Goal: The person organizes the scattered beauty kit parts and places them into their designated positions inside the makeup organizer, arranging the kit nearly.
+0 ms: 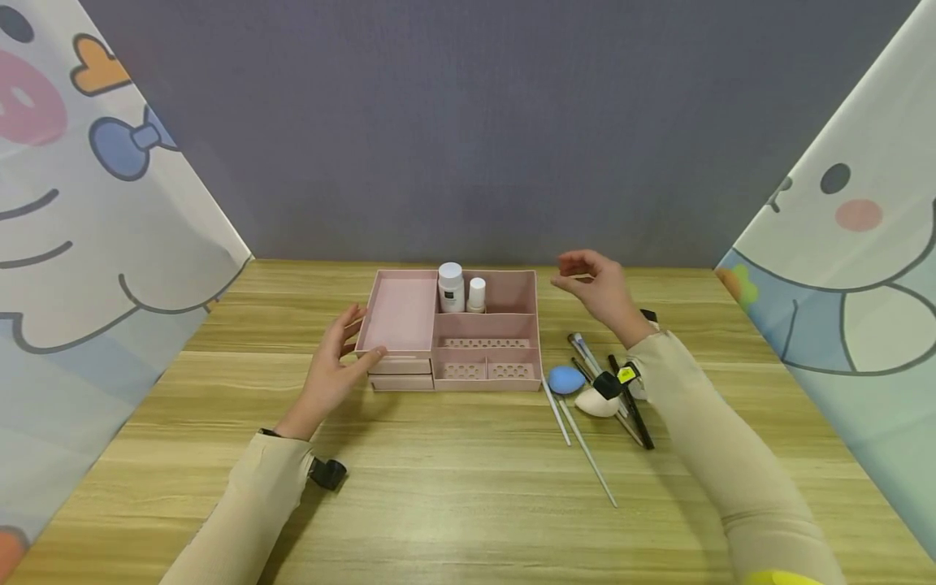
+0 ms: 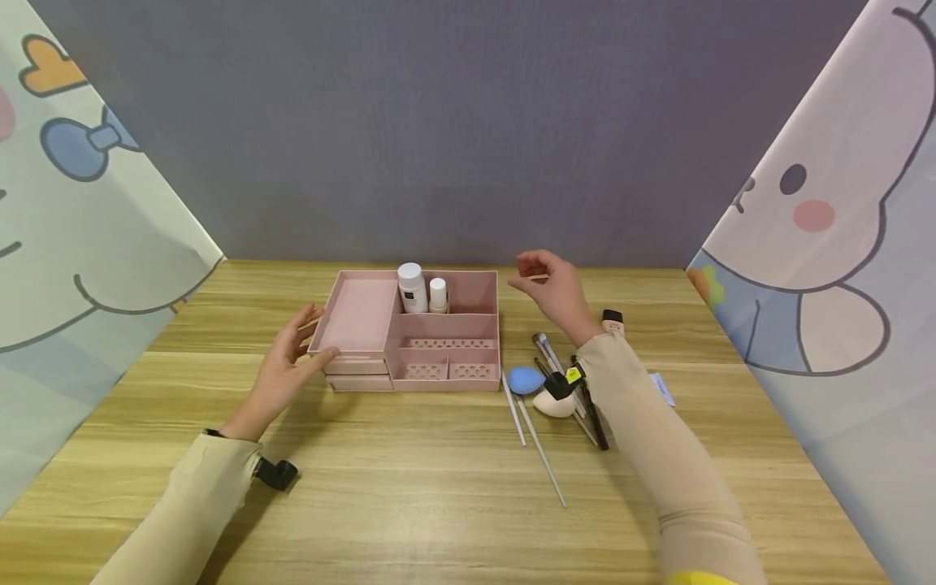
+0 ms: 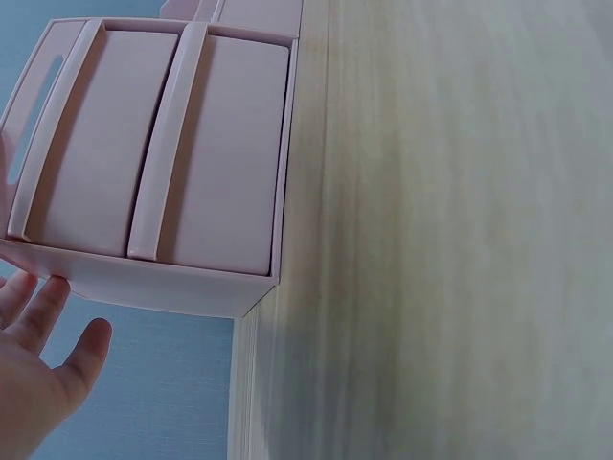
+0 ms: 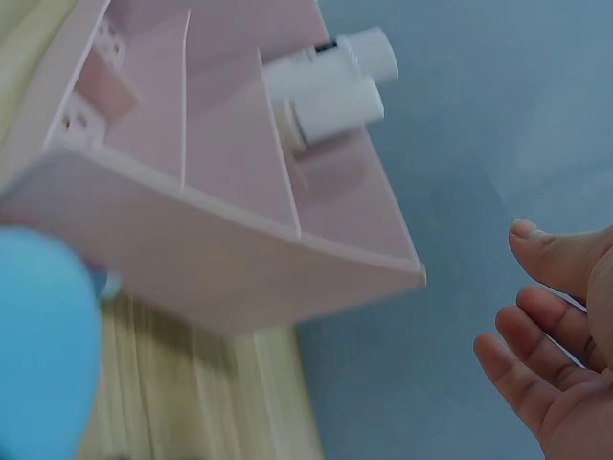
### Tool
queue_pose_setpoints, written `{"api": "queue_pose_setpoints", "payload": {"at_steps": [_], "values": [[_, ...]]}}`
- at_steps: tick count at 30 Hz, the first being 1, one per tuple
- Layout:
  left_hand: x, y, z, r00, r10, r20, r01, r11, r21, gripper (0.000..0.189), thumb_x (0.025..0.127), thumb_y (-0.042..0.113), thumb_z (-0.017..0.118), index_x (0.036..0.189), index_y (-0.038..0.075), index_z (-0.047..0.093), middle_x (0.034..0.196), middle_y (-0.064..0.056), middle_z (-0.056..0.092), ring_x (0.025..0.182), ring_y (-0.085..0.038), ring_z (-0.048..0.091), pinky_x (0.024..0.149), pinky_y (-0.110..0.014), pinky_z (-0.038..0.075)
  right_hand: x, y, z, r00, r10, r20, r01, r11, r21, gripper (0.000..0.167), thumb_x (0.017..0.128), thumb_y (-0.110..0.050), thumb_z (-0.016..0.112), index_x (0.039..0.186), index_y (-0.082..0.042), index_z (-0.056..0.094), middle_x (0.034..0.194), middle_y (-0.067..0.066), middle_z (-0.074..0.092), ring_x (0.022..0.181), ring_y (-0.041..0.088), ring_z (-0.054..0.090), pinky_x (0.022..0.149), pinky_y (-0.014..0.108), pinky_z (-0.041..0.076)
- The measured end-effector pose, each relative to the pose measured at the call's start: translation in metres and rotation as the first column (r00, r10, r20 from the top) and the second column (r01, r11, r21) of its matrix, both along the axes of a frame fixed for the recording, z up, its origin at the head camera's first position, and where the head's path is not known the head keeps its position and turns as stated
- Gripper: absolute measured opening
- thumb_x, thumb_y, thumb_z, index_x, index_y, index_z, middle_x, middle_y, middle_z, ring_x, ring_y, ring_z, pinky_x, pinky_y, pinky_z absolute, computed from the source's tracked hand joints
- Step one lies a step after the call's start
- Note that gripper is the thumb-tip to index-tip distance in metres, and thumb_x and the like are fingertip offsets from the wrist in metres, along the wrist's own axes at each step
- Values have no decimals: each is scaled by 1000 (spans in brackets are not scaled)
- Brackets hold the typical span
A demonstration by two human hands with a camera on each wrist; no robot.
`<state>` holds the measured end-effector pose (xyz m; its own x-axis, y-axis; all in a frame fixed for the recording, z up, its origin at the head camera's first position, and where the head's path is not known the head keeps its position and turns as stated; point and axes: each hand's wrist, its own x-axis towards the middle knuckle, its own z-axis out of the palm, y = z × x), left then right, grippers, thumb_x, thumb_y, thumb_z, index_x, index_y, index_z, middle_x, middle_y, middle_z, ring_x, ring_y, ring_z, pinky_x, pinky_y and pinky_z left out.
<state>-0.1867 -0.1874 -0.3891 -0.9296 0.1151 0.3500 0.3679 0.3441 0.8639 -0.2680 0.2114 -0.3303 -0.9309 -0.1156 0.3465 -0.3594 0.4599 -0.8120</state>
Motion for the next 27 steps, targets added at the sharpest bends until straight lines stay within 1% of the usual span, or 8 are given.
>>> {"api": "queue_pose_setpoints", "payload": {"at_steps": [3,7,10,14,17,21,23,27], "values": [[0,0,1,1000,2,2,-2,1000,-6,76,93,2,68,154,-6,23,154,-23,34,138,-42,36,109,-56,33,0,13,-5,1000,-22,10,22,1000,14,36,94,-12,71,125,3,62,116,21,63,102,18,59,85,22,49],[0,-1,1,1000,-2,12,2,1000,-7,76,93,2,67,154,-6,22,154,-23,33,139,-43,35,109,-55,32,2,28,-10,999,-49,-3,49,999,4,35,93,-10,71,124,5,61,114,25,62,95,7,58,82,17,48],[0,-1,0,1000,-6,16,6,1000,-4,77,93,2,67,154,-6,22,155,-23,33,139,-43,34,108,-55,32,4,39,-13,998,-65,-11,65,998,1,35,92,-6,71,123,8,60,113,26,62,91,1,56,79,14,47],[0,-1,-1,1000,-4,14,4,1000,-4,76,93,2,67,154,-5,22,155,-23,33,139,-42,35,109,-55,32,7,50,-18,996,-82,-32,82,997,3,35,90,-2,72,121,10,61,107,21,63,88,-1,56,76,11,47],[0,-1,0,1000,-4,13,4,1000,-4,76,93,3,68,154,-5,23,154,-22,33,139,-42,35,109,-55,32,8,58,-21,994,-101,-52,102,995,22,34,89,-1,73,119,10,62,105,21,64,86,-3,56,75,9,46],[0,0,1,1000,-6,16,6,1000,-4,77,93,3,68,154,-5,22,154,-22,33,139,-42,35,109,-54,33,11,69,-26,991,-119,-53,122,990,68,35,90,-1,72,120,12,60,107,30,63,84,-8,53,75,7,44],[0,0,1,1000,-7,17,7,1000,-3,78,93,4,68,154,-5,22,154,-22,34,139,-41,35,109,-53,33,13,76,-28,991,-123,-53,127,987,95,35,90,0,71,121,13,59,109,32,62,84,-8,52,74,6,43],[-1,0,0,1000,-4,15,4,1000,-9,78,93,3,68,154,-6,21,154,-23,34,139,-42,35,108,-54,33,16,91,-35,990,-131,-58,138,979,148,36,90,-1,71,122,12,59,109,32,62,84,-7,52,73,5,42]]}}
